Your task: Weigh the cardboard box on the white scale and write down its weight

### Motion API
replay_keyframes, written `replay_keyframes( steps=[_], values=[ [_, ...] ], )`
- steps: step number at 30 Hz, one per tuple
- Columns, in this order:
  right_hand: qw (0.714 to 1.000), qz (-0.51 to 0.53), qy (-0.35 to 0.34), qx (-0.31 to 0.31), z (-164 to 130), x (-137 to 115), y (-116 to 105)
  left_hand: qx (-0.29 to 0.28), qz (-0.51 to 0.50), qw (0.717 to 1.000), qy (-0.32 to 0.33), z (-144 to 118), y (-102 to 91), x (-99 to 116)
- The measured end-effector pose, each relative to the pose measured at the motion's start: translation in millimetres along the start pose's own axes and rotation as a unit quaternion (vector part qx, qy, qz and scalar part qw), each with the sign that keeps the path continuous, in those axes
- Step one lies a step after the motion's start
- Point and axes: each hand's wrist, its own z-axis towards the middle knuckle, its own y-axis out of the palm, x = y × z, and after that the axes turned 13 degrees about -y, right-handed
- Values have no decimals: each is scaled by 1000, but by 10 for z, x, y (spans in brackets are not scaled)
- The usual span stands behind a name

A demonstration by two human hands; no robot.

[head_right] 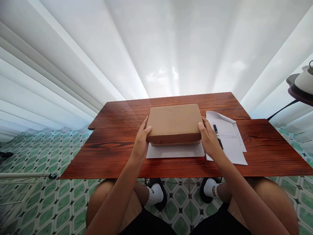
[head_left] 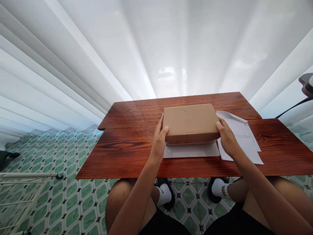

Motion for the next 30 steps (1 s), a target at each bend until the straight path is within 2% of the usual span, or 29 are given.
replay_keyframes(
  steps=[12, 21, 30],
  values=[
    [1000, -23, -6, 1, 6, 18, 16, -5, 30, 999, -16, -24, -15, 28],
    [1000, -25, -8, -5, 4, -14, 1, -25, 47, 999, 13, -29, -31, 30],
    [998, -23, -47, -20, 74, -301, 82, 8, 29, 999, 40, -82, -160, 155]
  ],
)
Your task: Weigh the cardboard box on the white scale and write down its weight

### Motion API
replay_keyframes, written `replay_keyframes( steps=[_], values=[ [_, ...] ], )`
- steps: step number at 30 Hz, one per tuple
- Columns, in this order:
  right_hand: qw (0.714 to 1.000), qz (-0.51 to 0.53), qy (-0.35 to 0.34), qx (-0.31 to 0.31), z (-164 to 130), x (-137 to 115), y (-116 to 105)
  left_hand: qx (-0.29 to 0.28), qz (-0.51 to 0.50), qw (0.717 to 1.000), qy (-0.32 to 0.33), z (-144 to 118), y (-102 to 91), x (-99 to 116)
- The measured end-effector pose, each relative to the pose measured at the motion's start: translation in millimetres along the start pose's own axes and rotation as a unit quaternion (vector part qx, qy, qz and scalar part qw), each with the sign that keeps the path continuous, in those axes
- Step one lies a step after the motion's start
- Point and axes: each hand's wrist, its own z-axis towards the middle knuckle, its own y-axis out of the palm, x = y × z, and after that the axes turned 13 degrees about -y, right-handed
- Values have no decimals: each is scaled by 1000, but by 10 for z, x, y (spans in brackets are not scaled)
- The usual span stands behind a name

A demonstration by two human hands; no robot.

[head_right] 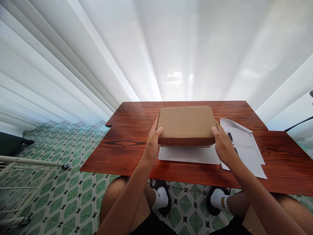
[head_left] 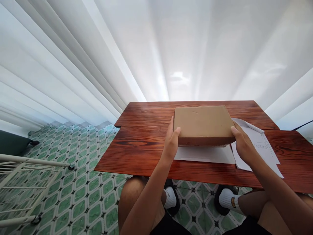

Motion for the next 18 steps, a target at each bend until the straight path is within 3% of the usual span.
replay_keyframes(
  steps=[12, 18],
  values=[
    [999, 19, -20, -38, 269, -111, 413, 64, -27, 997, 15, -4, -421, 133],
    [996, 47, -47, -52, 388, -347, 725, 90, -69, 993, 25, -12, -665, 270]
  ],
)
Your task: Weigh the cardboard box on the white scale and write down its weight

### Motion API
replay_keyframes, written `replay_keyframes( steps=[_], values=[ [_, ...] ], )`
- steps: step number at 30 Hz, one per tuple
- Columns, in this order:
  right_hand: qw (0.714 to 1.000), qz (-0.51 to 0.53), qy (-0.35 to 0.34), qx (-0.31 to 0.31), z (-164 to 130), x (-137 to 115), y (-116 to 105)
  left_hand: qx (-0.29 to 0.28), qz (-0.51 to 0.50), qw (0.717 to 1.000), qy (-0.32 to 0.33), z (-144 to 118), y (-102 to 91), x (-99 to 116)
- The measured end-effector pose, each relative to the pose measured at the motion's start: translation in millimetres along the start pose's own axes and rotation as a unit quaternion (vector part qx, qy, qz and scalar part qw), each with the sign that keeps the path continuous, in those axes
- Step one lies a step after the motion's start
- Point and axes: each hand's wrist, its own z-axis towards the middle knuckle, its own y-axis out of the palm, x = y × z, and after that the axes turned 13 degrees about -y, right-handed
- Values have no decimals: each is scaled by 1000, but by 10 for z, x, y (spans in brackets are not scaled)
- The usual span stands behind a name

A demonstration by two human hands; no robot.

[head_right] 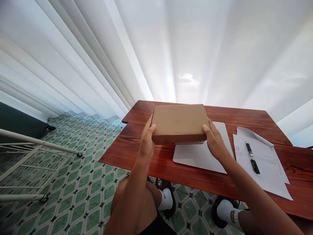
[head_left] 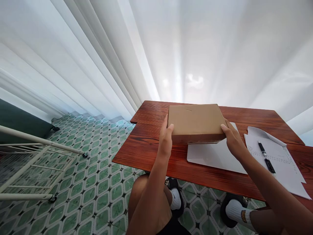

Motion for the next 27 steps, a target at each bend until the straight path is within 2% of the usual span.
replay_keyframes(
  steps=[6, 12, 20, 27],
  values=[
    [998, 43, 3, -40, 208, -135, 332, 59, 11, 998, 10, 125, -318, 77],
    [996, 53, 14, -65, 367, -188, 647, 93, -13, 995, 11, 203, -596, 138],
    [992, 76, 19, -100, 464, -200, 899, 130, 2, 991, -28, 228, -795, 176],
    [988, 100, 22, -114, 475, -134, 1070, 139, 48, 989, -31, 272, -925, 187]
  ],
)
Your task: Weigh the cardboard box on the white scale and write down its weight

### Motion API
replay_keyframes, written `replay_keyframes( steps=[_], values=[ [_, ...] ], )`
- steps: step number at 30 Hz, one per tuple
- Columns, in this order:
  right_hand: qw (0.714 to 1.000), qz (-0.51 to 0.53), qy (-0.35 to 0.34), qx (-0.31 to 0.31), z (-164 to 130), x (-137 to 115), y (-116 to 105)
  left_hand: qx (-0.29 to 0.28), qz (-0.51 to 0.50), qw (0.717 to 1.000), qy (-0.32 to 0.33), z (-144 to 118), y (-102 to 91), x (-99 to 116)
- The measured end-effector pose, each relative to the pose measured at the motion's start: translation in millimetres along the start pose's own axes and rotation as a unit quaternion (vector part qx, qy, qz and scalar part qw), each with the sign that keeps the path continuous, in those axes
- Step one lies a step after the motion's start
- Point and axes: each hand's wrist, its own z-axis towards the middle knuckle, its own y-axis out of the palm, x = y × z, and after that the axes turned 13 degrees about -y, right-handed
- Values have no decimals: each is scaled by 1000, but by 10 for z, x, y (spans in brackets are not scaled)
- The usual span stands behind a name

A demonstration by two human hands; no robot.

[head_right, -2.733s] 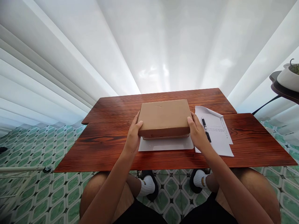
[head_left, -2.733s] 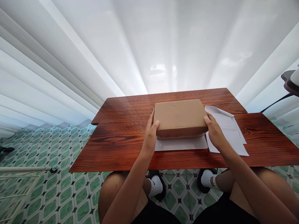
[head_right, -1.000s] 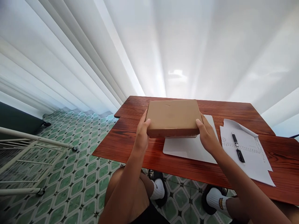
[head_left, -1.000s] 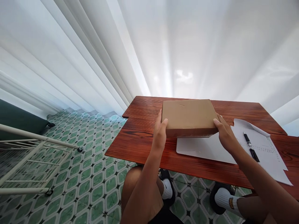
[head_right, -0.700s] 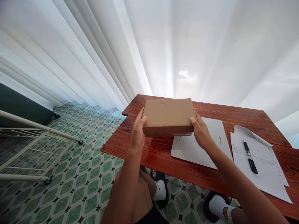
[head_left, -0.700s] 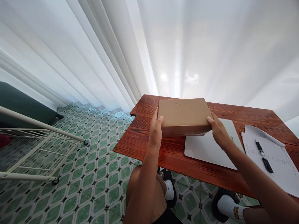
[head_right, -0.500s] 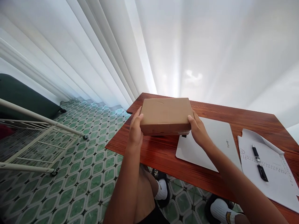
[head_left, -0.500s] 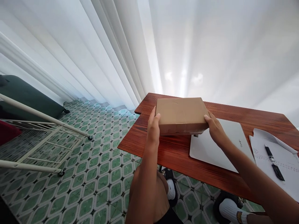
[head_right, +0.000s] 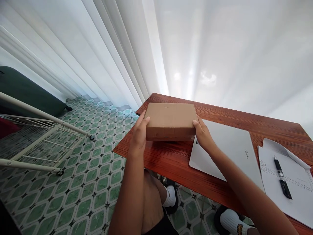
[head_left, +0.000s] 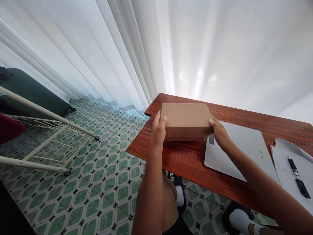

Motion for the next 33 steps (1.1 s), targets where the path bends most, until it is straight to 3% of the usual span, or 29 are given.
replay_keyframes(
  steps=[8, 24, 33],
  values=[
    [1000, 16, 25, -2, -20, 23, 61, 48, 49, 998, -7, 30, -4, 2],
    [999, 16, 33, -11, -52, 66, 117, 64, 128, 990, 4, 31, -38, -52],
    [999, -18, 26, -21, -68, 85, 130, 55, 122, 991, -1, 97, -99, -136]
  ],
)
